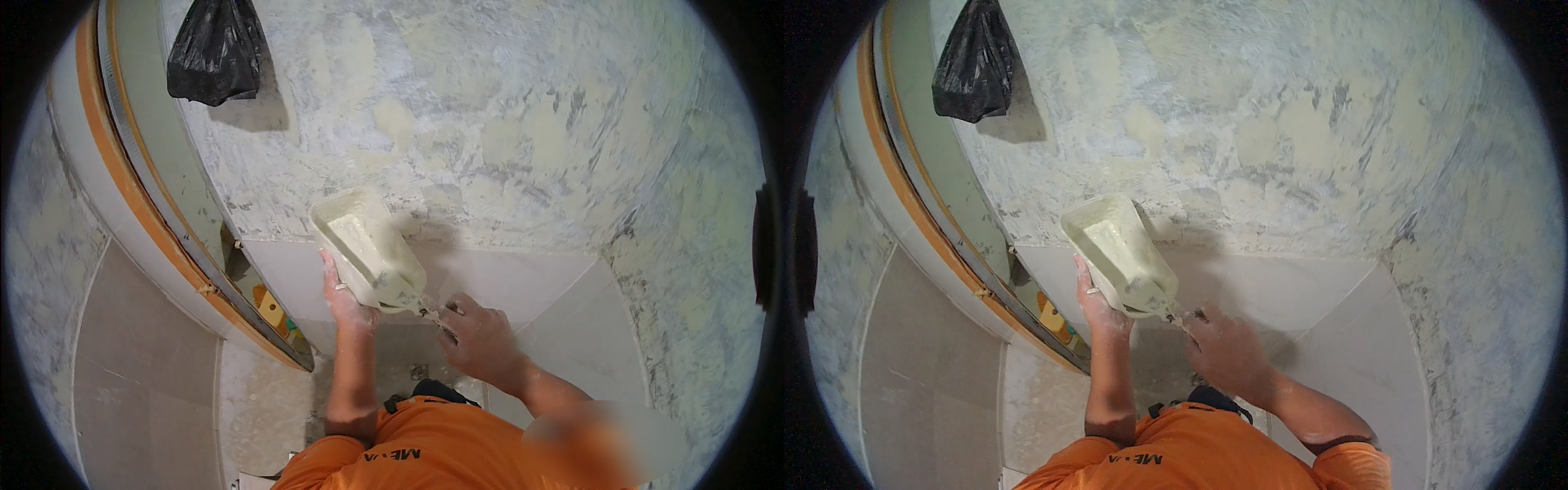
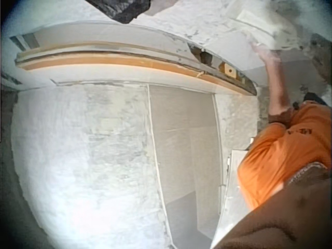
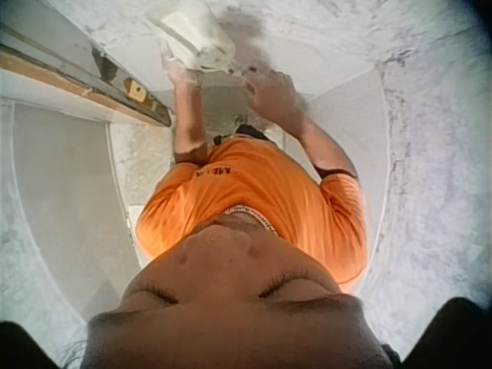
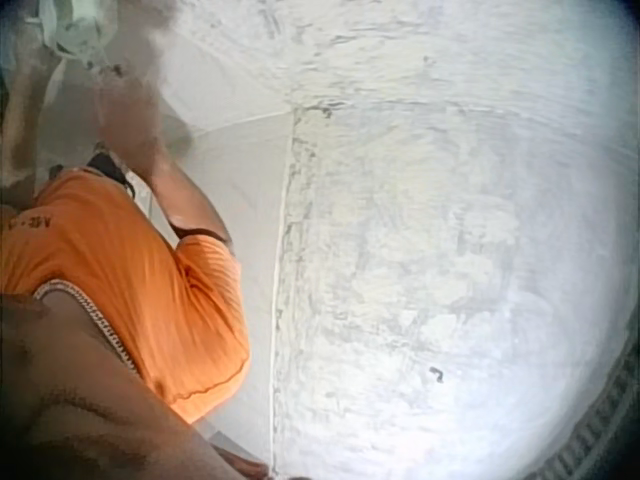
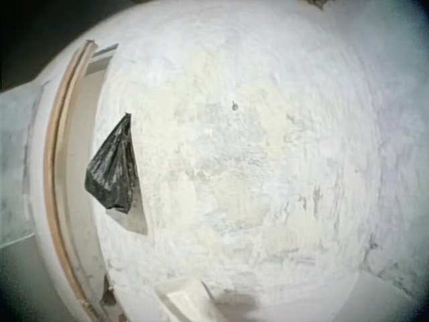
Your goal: The person applies plaster to a wall using a putty knife, repeatedly loading the tool from a small container and spreading it over the wall surface.
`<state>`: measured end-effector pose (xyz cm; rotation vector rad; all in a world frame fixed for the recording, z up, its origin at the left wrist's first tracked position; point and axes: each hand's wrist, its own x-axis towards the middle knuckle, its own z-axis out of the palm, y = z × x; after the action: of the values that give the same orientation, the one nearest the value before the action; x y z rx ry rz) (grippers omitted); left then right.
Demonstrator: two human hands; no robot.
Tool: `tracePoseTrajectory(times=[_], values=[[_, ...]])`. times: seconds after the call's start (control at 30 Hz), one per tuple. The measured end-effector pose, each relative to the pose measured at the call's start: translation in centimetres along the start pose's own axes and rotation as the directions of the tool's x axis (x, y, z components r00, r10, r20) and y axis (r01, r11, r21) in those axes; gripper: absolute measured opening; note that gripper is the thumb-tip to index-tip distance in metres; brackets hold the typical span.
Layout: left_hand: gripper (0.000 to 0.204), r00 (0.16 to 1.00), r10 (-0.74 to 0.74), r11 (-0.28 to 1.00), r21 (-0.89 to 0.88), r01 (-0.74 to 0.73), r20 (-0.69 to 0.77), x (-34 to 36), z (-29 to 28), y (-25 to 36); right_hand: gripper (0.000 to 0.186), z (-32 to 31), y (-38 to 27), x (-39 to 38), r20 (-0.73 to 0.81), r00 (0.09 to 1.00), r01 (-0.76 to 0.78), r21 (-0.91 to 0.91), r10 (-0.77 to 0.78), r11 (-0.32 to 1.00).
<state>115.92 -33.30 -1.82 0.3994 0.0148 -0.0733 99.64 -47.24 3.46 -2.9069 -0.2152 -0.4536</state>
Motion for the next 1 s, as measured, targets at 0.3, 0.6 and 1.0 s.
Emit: tracePoseTrajectory(times=[0.3,0.6,1.0], values=[[0.057,0.991,0.041,0.989,-0.139,-0.060,-0.130,2.1,-1.8,2.6,0.029,0.5,-1.3,0.2,-0.018,0.999,-0.046,0.103,0.048,0.994],[0.062,0.994,0.107,0.981,-0.162,-0.107,-0.009,3.1,-4.5,3.5,0.030,1.0,1.6,1.6,-0.202,0.976,0.023,0.462,0.080,0.887],[0.056,0.973,0.121,0.943,-0.282,-0.174,-0.197,3.8,-6.1,2.0,0.030,3.4,-0.4,3.2,0.394,0.857,-0.407,0.913,0.334,-0.033]])
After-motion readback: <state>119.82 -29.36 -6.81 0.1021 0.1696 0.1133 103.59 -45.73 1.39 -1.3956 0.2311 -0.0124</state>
